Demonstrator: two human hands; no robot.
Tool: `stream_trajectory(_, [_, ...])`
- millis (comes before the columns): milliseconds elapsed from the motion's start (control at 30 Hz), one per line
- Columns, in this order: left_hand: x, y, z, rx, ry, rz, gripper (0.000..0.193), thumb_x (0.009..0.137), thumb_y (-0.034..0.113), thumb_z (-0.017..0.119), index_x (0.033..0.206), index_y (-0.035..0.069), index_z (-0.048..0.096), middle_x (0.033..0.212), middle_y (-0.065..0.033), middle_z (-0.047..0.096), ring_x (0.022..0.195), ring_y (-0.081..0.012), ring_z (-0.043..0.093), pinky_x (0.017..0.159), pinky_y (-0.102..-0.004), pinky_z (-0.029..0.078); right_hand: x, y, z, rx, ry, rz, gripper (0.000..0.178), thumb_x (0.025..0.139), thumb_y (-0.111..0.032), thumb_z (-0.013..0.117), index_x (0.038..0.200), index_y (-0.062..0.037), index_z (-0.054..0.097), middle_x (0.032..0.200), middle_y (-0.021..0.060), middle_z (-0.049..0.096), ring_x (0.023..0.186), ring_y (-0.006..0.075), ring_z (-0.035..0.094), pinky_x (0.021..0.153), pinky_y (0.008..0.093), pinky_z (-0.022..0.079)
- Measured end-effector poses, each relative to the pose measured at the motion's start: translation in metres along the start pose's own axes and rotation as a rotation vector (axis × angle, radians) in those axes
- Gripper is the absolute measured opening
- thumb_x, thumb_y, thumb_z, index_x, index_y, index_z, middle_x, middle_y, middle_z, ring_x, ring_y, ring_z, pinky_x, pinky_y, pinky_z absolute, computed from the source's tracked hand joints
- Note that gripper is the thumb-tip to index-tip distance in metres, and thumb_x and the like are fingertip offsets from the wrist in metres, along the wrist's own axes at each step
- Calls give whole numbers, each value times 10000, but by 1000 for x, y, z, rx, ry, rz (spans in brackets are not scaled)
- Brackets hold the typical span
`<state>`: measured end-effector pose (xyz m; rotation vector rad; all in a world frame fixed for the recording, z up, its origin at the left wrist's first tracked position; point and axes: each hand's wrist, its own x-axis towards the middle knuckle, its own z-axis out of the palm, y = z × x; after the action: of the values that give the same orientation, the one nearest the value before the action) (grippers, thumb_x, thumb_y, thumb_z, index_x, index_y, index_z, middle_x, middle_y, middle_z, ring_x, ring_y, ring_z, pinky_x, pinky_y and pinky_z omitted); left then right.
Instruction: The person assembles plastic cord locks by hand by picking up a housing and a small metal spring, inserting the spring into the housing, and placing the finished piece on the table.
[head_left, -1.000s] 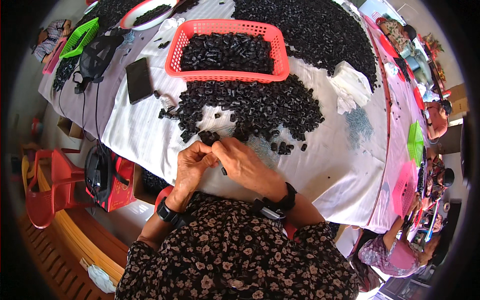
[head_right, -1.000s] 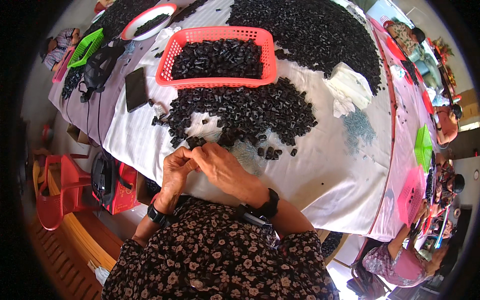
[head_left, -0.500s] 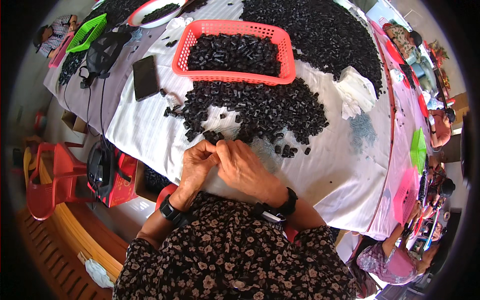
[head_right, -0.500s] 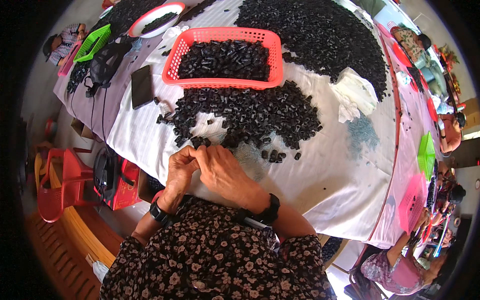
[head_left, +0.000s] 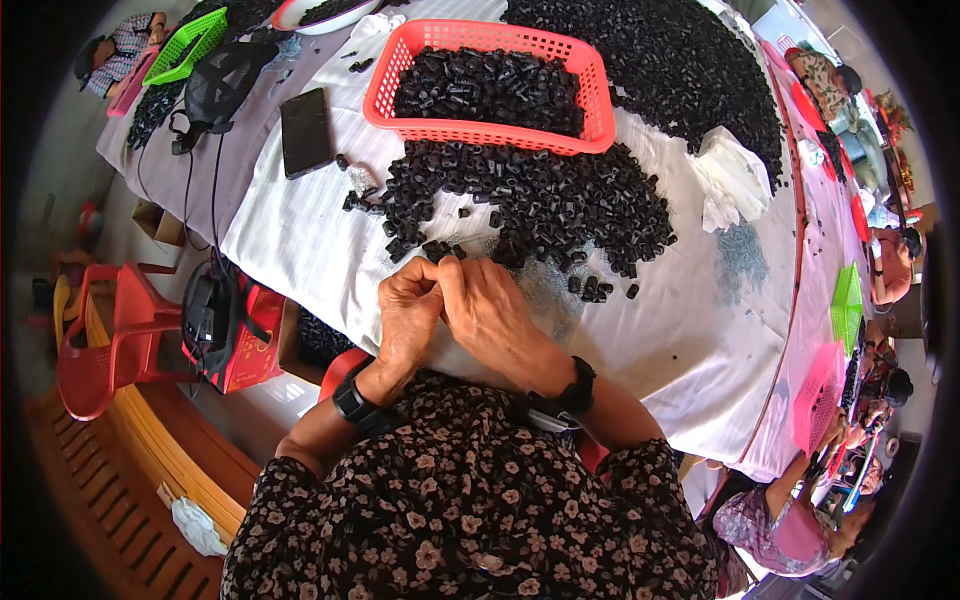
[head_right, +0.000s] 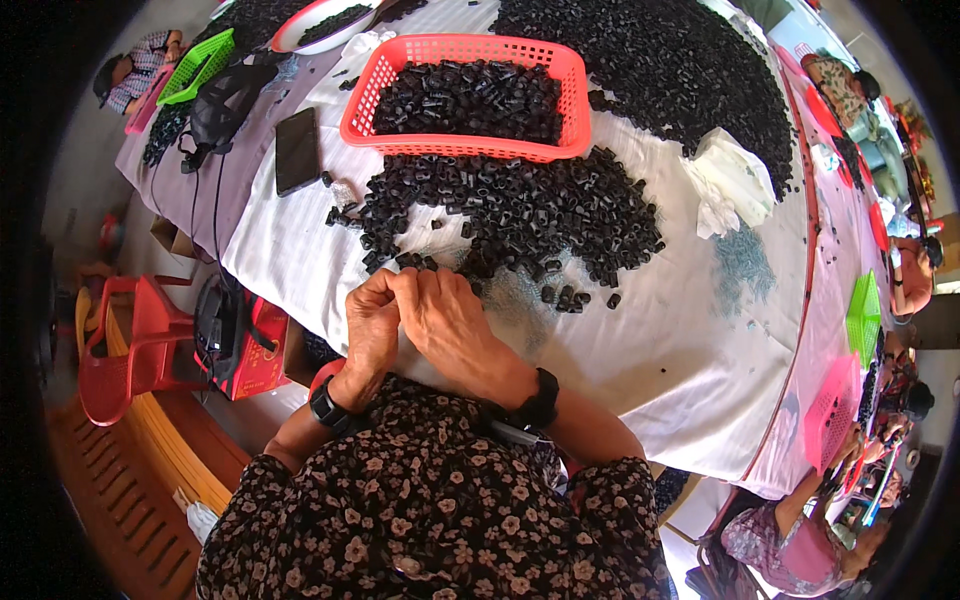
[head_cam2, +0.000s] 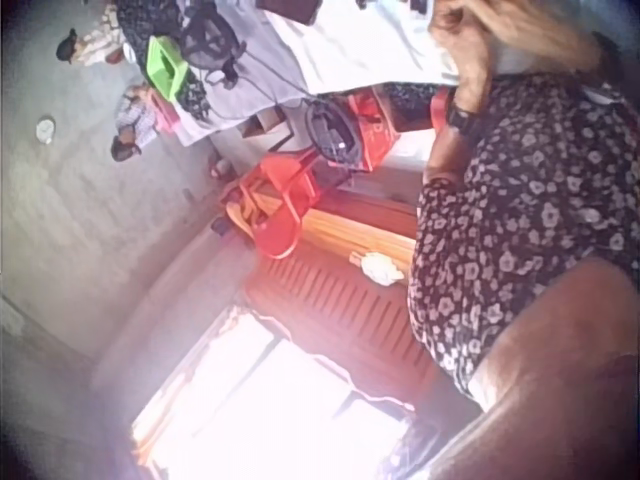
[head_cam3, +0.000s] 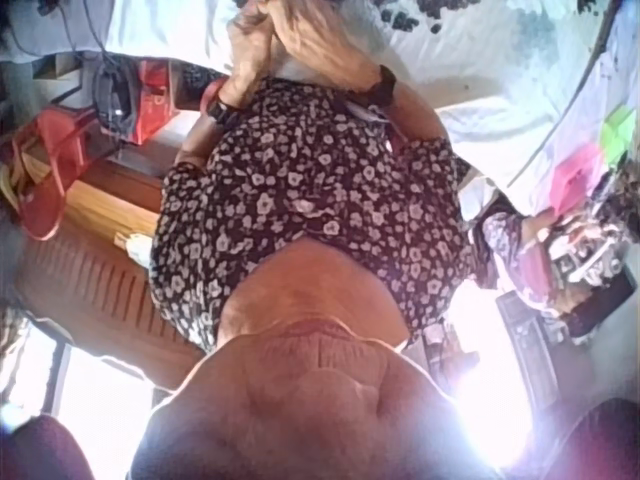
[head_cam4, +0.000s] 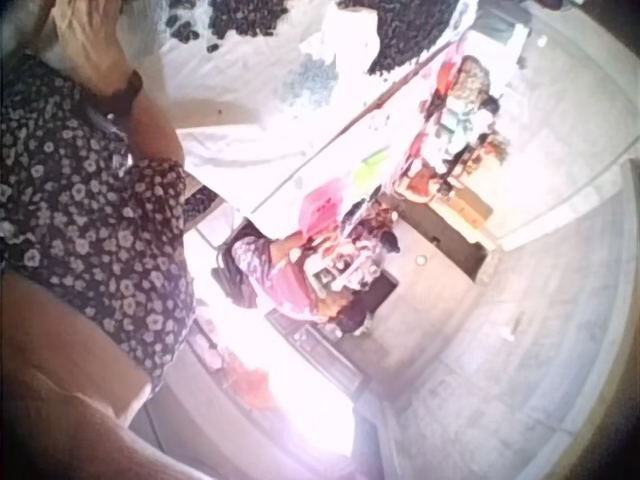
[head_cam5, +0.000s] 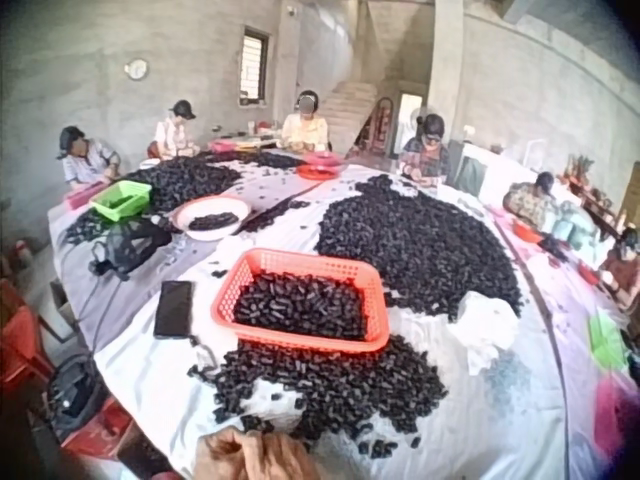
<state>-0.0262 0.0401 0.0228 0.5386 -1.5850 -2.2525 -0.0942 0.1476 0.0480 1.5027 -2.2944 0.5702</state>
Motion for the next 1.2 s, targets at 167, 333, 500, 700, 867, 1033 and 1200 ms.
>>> stream_trajectory(167, [5,10,-1,93,-33,-23,44,829,-35,599,798,-3,601,731,-24,625,660,-61,561,594,-210,470,0,7,-1,305,4,51,222,767,-77,581,945,-13,465,751,119,527,717,253,554,625,351,466])
stream_trajectory(333, [27,29,-25,289,15,76,26,840,22,633,827,5,619,729,-13,615,660,-56,548,594,-200,442,-13,37,-29,382,41,229,164,785,-82,618,896,-22,514,801,130,576,752,300,586,651,384,497])
stream_trajectory(500, [61,48,-84,871,313,371,82,807,42,648,868,-11,637,716,-99,663,629,-131,614,602,-263,479,-40,59,-46,396,-34,409,64,796,-25,585,845,-36,546,790,114,563,715,296,577,625,372,486])
stream_trajectory(700, [88,50,-111,1207,415,535,84,769,59,654,824,8,617,742,-140,647,638,-277,630,597,-336,488,-59,46,-39,447,-109,334,45,798,-15,573,835,-32,553,754,112,522,712,299,563,626,381,476])
stream_trajectory(867, [92,36,-125,1346,390,542,104,747,60,650,844,31,626,764,-149,618,702,-323,602,647,-387,476,-65,44,-38,362,-115,360,56,785,-11,576,830,-32,549,767,100,510,731,286,561,642,379,481])
stream_trajectory(1033, [84,38,-117,1374,415,637,161,735,11,647,894,19,626,879,-165,609,733,-317,597,679,-392,477,-68,31,-36,416,-161,202,47,795,-24,558,837,-44,549,791,86,498,773,269,556,658,376,481])
stream_trajectory(1200, [53,51,-82,1198,339,715,158,762,-3,639,919,-9,616,873,-150,611,738,-282,615,670,-350,494,-62,17,-33,439,-249,141,88,839,-84,541,916,-44,534,857,93,493,833,261,540,739,374,462])
